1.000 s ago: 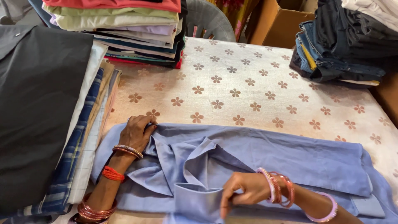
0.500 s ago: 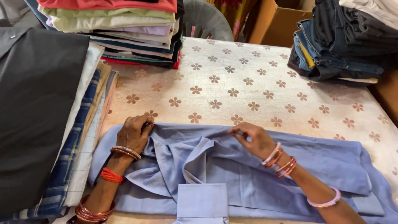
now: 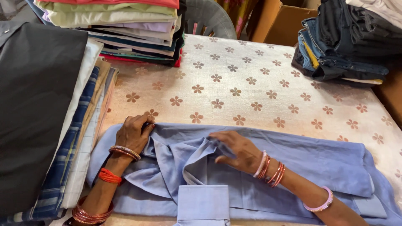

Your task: The person picks up a blue button-up shirt, spreads it face-down on a table, and smooths the fabric with both hands. They fold the sleeves in, fold the sides over, then fold the shirt lengthwise and press it flat with their hands.

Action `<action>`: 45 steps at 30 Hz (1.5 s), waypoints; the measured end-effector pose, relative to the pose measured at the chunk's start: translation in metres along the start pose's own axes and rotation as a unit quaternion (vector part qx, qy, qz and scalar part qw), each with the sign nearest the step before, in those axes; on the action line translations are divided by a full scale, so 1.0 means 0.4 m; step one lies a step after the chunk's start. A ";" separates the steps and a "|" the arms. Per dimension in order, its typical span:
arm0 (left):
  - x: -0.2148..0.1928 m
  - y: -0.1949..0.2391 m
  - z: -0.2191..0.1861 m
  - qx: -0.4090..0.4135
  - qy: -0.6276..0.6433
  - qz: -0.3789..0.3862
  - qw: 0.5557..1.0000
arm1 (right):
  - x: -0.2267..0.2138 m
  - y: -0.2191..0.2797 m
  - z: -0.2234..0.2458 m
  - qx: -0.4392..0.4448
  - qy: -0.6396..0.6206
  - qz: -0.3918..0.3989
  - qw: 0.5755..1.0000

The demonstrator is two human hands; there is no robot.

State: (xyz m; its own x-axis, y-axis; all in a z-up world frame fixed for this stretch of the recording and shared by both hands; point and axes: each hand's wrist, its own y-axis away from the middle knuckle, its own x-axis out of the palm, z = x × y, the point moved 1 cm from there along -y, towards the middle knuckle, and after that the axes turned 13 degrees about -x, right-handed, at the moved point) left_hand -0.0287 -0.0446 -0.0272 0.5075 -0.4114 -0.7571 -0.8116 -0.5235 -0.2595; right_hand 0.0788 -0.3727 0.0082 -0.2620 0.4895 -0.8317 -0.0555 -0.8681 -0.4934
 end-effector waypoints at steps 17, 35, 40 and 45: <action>-0.007 0.001 -0.009 -0.018 -0.023 0.016 0.999 | 0.024 -0.035 -0.022 0.038 -0.024 -0.008 0.999; -0.003 0.000 -0.003 -0.009 -0.027 0.015 0.999 | 0.022 -0.011 0.014 0.002 -0.053 -0.096 0.994; -0.005 0.003 -0.005 -0.009 -0.030 0.013 0.999 | 0.034 0.000 0.009 -0.004 -0.058 -0.085 0.995; -0.004 0.002 -0.006 -0.009 -0.029 0.013 0.999 | 0.091 0.027 -0.007 -0.007 -0.070 -0.065 0.995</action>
State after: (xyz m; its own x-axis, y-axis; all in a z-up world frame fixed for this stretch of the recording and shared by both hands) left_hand -0.0297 -0.0463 -0.0248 0.4690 -0.3816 -0.7965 -0.8182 -0.5274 -0.2291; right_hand 0.0713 -0.3639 -0.0281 -0.3847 0.5802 -0.7179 -0.0849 -0.7967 -0.5984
